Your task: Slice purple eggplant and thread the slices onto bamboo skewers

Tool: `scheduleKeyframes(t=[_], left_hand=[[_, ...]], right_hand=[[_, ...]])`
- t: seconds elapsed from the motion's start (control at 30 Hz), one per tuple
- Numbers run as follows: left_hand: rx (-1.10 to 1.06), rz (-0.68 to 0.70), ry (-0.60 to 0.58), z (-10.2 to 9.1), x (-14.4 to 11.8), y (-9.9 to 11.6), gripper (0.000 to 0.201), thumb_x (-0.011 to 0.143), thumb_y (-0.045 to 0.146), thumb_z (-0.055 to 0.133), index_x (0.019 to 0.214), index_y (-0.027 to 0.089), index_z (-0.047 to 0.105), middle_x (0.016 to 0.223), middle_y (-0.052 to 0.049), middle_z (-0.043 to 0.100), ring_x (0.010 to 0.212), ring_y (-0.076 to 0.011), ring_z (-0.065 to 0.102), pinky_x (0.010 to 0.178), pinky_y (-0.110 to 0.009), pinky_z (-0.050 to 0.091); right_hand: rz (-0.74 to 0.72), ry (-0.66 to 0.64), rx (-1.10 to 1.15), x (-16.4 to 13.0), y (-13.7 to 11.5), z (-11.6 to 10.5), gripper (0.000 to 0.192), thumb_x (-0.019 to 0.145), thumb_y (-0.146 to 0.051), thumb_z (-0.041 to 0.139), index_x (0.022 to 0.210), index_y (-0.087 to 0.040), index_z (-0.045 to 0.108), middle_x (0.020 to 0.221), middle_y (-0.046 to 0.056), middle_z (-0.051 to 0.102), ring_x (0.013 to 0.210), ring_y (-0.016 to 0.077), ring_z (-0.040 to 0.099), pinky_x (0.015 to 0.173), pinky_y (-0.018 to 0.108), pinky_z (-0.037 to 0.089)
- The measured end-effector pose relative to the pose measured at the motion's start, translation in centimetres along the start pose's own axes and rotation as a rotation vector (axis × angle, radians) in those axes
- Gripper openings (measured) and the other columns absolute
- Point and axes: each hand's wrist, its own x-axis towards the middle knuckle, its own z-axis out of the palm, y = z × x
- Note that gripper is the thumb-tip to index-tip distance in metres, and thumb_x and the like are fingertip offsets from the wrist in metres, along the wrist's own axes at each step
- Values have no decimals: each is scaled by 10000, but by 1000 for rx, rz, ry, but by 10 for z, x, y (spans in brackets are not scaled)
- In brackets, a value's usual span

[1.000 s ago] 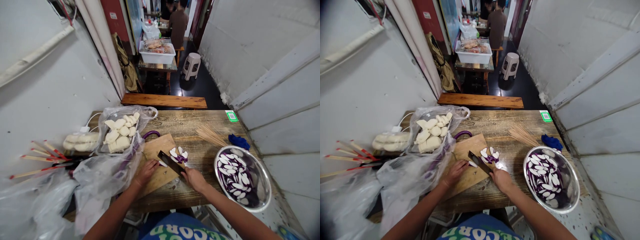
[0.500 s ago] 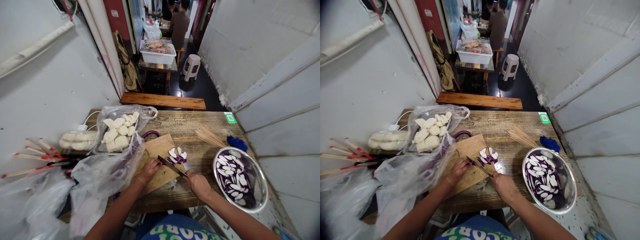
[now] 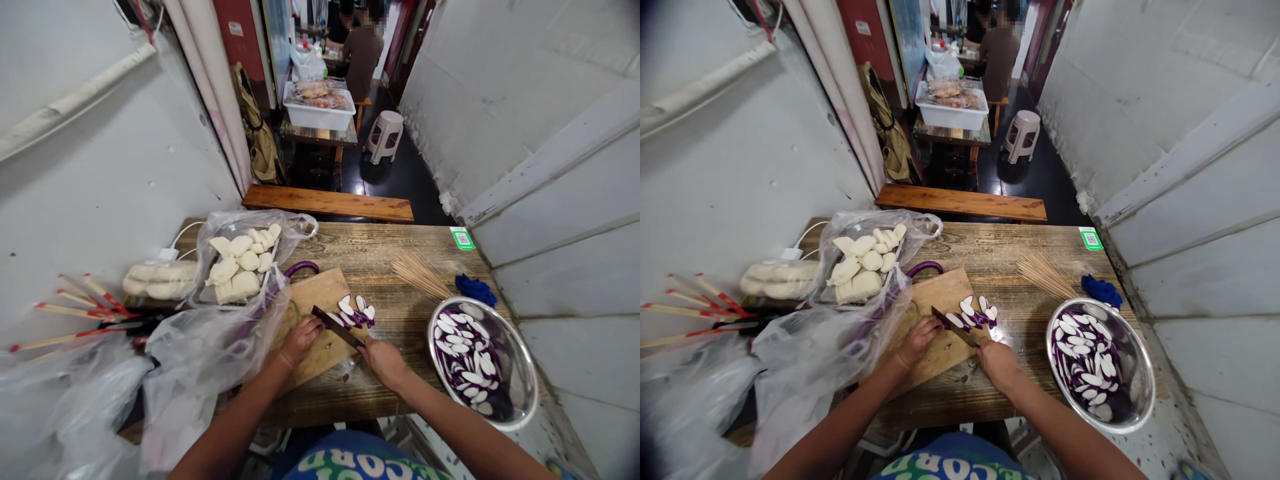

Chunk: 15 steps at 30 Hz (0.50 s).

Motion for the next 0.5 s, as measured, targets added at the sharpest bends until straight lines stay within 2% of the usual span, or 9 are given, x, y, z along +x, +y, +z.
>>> scheduleKeyframes(t=[0.17,0.27,0.5], left_hand=[[72,-59,-68,-14,-9,-2,304,853,166,377,1116,213,522,1062,-74,567,1070,-190,448,873,-423,402],[57,-17,-50,-21,-13,-3,324,857,134,344,1129,194,509,1063,-73,573,1072,-175,448,877,-395,410],[-34,82,-6,-11,8,1,262,864,176,359,1058,173,535,1005,-66,599,1030,-160,485,843,-344,452]], right_hand=[[-27,49,10,3,4,12,312,893,-330,330,934,-122,559,814,110,674,752,186,643,596,214,411],[-45,73,12,0,10,16,309,899,-330,311,934,-133,547,793,100,676,722,188,647,566,218,405],[-55,87,-20,-7,19,8,272,890,-318,337,912,-150,550,806,95,675,726,184,644,579,215,405]])
